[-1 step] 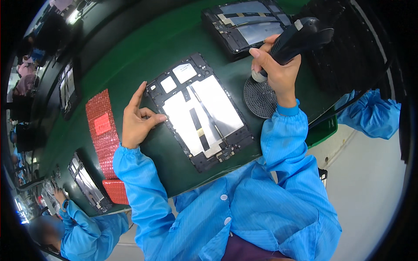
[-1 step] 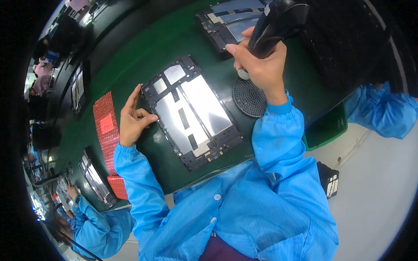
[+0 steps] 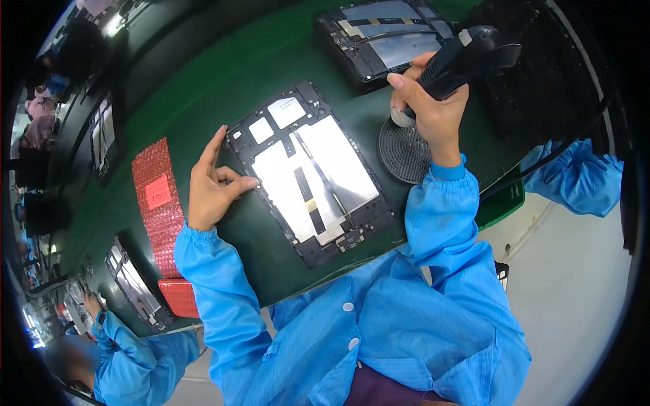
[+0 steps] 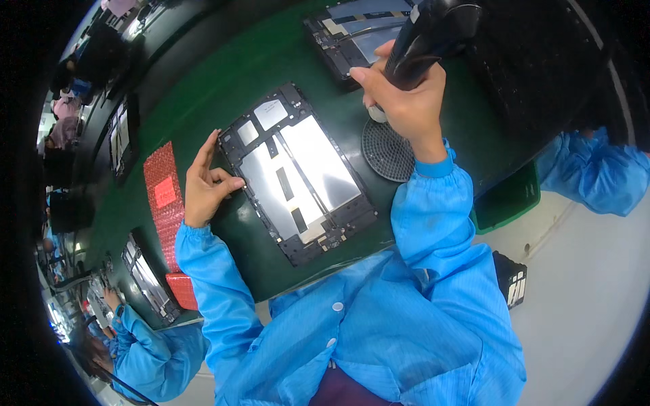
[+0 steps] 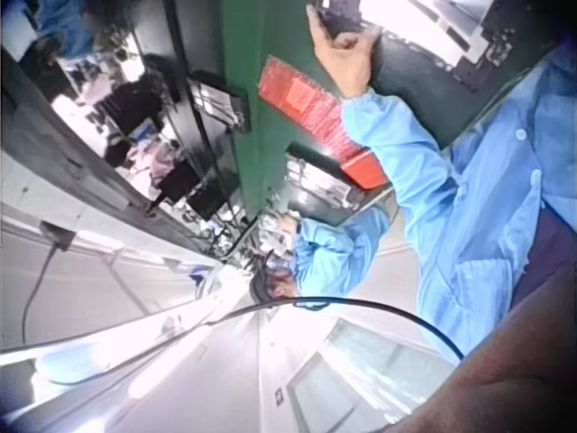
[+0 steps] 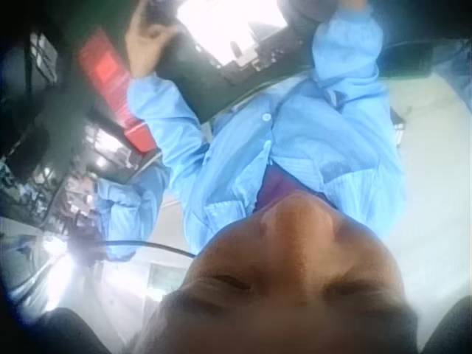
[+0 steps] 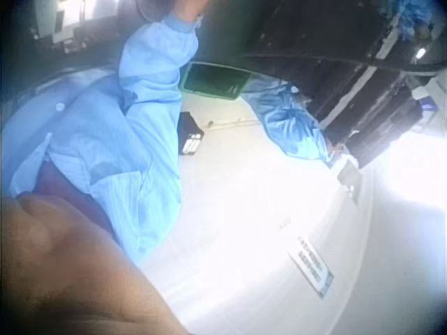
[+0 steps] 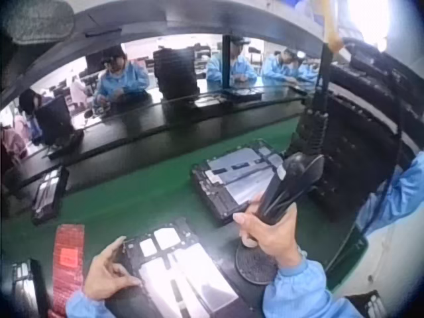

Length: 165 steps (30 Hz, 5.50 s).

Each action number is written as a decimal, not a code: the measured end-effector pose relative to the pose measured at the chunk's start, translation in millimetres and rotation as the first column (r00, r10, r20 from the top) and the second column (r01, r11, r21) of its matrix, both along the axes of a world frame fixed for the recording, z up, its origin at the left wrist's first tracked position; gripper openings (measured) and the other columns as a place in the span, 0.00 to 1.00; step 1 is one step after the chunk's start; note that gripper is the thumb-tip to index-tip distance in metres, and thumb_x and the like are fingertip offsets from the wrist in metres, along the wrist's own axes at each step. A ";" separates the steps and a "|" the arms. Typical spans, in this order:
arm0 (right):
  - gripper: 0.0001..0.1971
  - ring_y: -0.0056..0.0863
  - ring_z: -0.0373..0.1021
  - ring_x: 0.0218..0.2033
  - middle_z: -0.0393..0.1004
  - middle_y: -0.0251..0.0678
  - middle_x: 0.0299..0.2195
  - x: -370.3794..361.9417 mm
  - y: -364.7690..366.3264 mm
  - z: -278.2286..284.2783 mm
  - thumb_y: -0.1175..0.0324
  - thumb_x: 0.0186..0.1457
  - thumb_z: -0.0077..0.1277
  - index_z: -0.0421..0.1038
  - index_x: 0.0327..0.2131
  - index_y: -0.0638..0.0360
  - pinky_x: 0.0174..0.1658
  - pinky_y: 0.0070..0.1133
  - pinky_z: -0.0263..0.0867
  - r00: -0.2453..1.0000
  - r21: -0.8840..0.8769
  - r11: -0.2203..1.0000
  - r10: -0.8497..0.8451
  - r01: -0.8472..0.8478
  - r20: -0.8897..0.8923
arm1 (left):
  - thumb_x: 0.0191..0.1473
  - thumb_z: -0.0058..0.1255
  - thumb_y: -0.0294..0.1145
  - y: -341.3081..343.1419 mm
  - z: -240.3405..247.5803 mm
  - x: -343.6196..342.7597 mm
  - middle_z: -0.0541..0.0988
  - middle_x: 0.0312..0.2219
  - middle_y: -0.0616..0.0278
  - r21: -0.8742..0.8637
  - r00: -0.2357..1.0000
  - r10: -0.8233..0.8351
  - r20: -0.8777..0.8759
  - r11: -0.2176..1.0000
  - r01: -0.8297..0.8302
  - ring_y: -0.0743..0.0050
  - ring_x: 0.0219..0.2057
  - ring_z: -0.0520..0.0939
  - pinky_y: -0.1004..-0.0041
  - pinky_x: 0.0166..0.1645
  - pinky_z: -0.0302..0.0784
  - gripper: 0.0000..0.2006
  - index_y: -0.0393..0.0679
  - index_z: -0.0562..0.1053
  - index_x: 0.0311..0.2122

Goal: Assembling screen modules into tablet frames using an electric screwdriver on a production line.

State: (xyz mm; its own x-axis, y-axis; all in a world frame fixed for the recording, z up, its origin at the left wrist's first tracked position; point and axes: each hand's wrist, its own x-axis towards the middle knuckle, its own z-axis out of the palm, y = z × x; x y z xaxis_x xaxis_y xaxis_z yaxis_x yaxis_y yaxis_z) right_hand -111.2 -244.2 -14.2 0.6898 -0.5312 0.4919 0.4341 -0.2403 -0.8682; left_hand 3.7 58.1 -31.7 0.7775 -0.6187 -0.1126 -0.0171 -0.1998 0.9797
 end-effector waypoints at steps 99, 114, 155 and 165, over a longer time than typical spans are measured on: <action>0.18 0.21 0.71 0.17 0.72 0.36 0.17 58.7 154.4 33.6 0.78 0.44 0.58 0.64 0.40 0.65 0.22 0.14 0.66 0.835 -0.101 0.840 0.542 -0.534 0.096 | 0.38 0.59 0.24 4.5 -15.6 -39.9 0.74 0.24 0.62 -0.095 0.954 0.057 0.295 0.995 -0.030 0.76 0.21 0.72 0.78 0.26 0.69 0.06 0.37 0.76 0.26; 0.18 0.20 0.70 0.16 0.72 0.35 0.17 53.4 157.2 34.6 0.78 0.45 0.58 0.64 0.40 0.63 0.22 0.13 0.66 0.840 -0.049 0.845 0.535 -0.533 0.089 | 0.37 0.59 0.24 4.3 -18.1 -41.5 0.74 0.23 0.62 -0.143 0.952 0.097 0.290 0.988 -0.057 0.78 0.19 0.71 0.79 0.24 0.68 0.06 0.37 0.76 0.25; 0.16 0.19 0.70 0.16 0.73 0.34 0.17 56.4 155.9 19.3 0.78 0.44 0.59 0.66 0.37 0.65 0.22 0.12 0.65 0.848 -0.071 0.850 0.527 -0.523 0.058 | 0.37 0.51 0.20 14.4 -15.2 -41.2 0.73 0.30 0.61 -0.073 0.950 -0.056 0.308 0.994 0.082 0.74 0.26 0.73 0.77 0.30 0.71 0.11 0.37 0.77 0.31; 0.15 0.17 0.69 0.16 0.72 0.34 0.17 57.5 155.8 19.5 0.79 0.43 0.59 0.65 0.35 0.66 0.22 0.12 0.65 0.842 -0.085 0.842 0.537 -0.533 0.048 | 0.37 0.50 0.19 13.2 -16.5 -40.3 0.73 0.30 0.61 -0.078 0.951 -0.045 0.306 0.994 0.073 0.73 0.26 0.73 0.77 0.30 0.71 0.11 0.36 0.77 0.30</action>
State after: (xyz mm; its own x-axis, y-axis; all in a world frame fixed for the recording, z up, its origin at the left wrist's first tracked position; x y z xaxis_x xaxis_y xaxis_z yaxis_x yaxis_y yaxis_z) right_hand -53.7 -88.3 5.3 0.8216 -0.0539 0.5675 0.5679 -0.0089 -0.8231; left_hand -36.6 71.4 -48.2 0.7283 -0.6613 0.1799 -0.3256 -0.1030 0.9399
